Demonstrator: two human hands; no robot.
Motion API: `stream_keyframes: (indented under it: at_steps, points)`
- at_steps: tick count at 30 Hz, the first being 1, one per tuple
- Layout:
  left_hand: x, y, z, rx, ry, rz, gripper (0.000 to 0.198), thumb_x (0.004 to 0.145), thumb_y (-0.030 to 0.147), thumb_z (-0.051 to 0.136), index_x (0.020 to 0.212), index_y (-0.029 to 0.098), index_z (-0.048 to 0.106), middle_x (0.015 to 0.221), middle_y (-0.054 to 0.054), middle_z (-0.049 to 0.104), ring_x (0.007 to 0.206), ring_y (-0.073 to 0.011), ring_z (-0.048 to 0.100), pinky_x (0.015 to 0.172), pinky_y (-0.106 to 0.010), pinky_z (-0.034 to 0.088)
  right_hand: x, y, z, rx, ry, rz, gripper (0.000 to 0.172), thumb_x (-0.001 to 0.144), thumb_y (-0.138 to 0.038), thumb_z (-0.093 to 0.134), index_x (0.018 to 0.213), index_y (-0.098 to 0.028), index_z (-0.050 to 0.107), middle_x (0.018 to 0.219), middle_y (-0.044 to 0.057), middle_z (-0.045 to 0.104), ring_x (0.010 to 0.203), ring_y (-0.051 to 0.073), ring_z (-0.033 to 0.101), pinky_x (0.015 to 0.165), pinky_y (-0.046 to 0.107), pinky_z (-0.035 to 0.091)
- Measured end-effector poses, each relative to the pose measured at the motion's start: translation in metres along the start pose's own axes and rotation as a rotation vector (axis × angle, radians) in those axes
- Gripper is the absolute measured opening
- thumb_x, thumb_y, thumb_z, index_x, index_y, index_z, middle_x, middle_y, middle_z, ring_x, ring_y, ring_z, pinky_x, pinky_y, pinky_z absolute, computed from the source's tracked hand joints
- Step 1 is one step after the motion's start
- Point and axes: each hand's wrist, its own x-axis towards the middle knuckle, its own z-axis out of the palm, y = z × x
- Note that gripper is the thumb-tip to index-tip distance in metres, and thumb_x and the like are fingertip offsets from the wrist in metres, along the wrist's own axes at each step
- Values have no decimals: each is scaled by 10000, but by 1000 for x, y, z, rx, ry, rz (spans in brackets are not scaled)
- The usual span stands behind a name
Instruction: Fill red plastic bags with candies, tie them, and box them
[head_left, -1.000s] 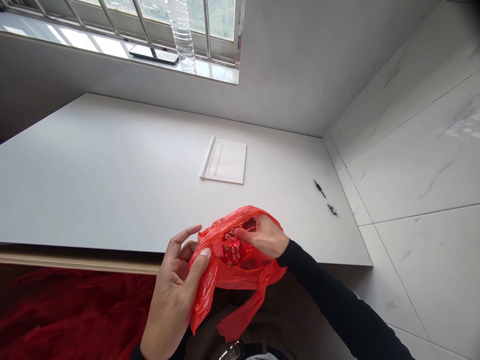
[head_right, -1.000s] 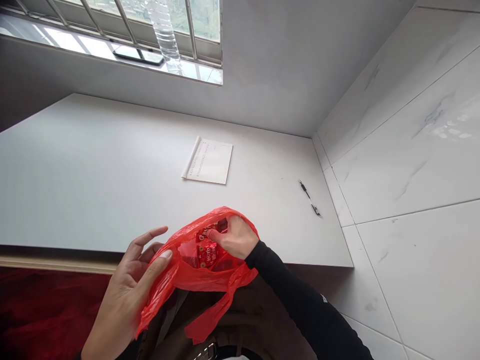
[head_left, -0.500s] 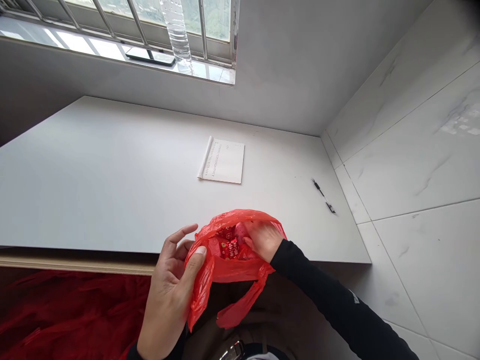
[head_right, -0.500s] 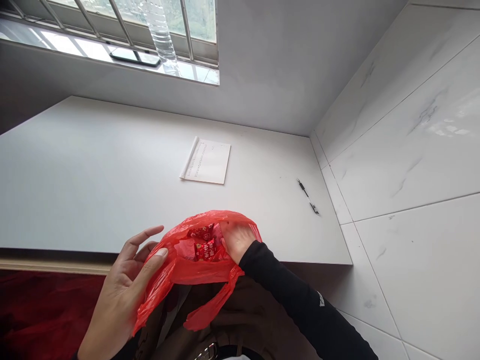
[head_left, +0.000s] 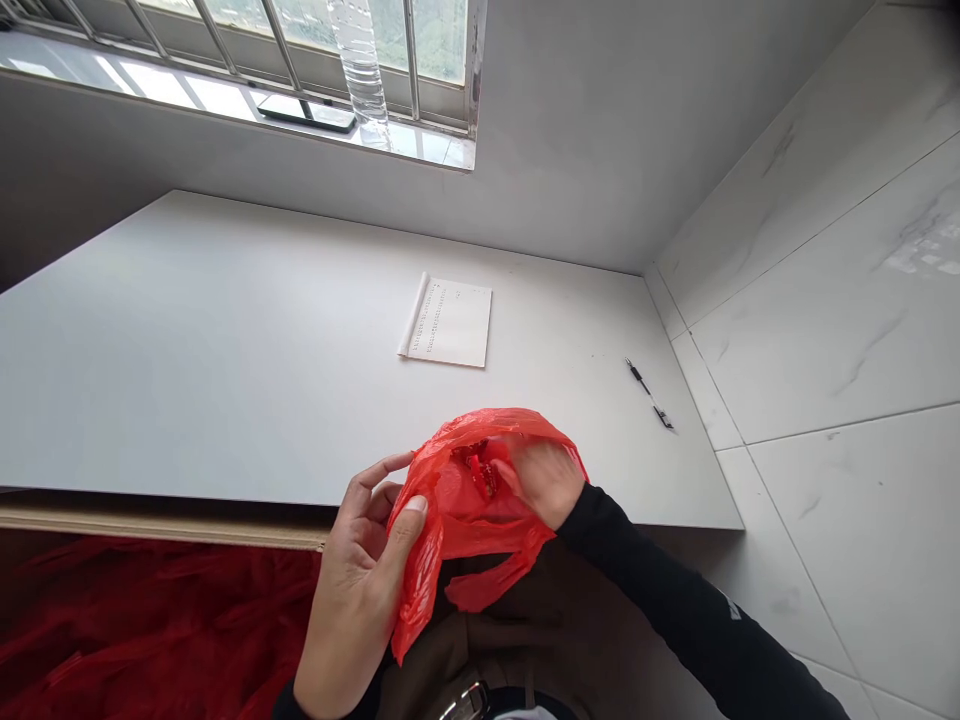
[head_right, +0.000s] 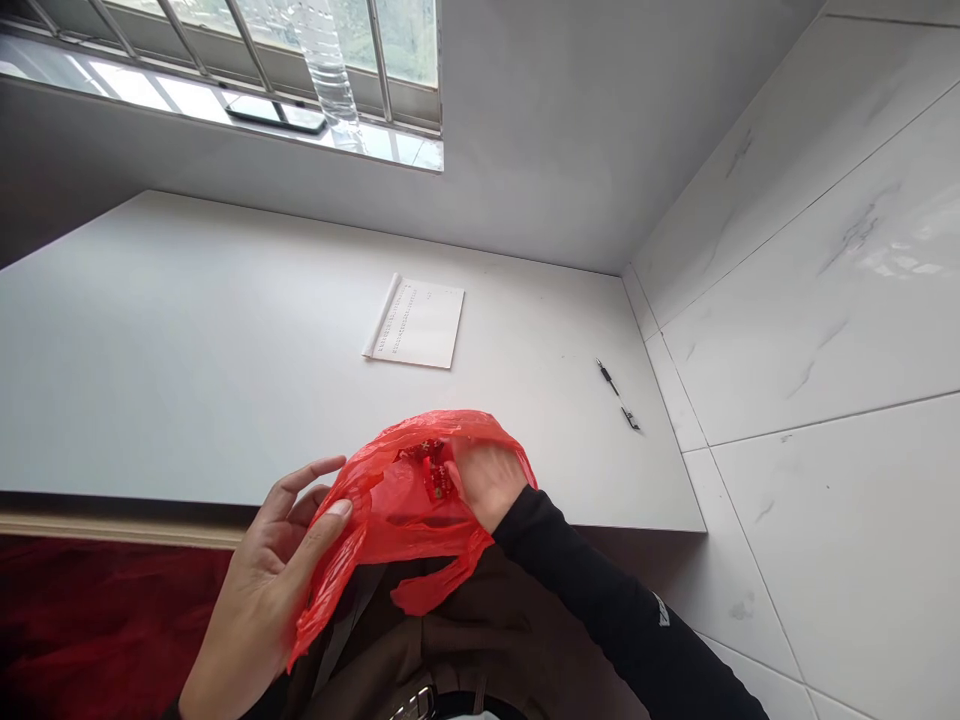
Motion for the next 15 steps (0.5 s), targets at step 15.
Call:
stream_keyframes:
  at_steps: [15]
  points:
    - [1,0,0,3,10,0,455,857,432,707,1269,289,576,976,-6,701,800,-165,683,692,-249,541,-28,-7,-2,-100,-165,-20,400,903,-86,503,1255,-245,607,1087,77,733,896,254,706,761,338,529]
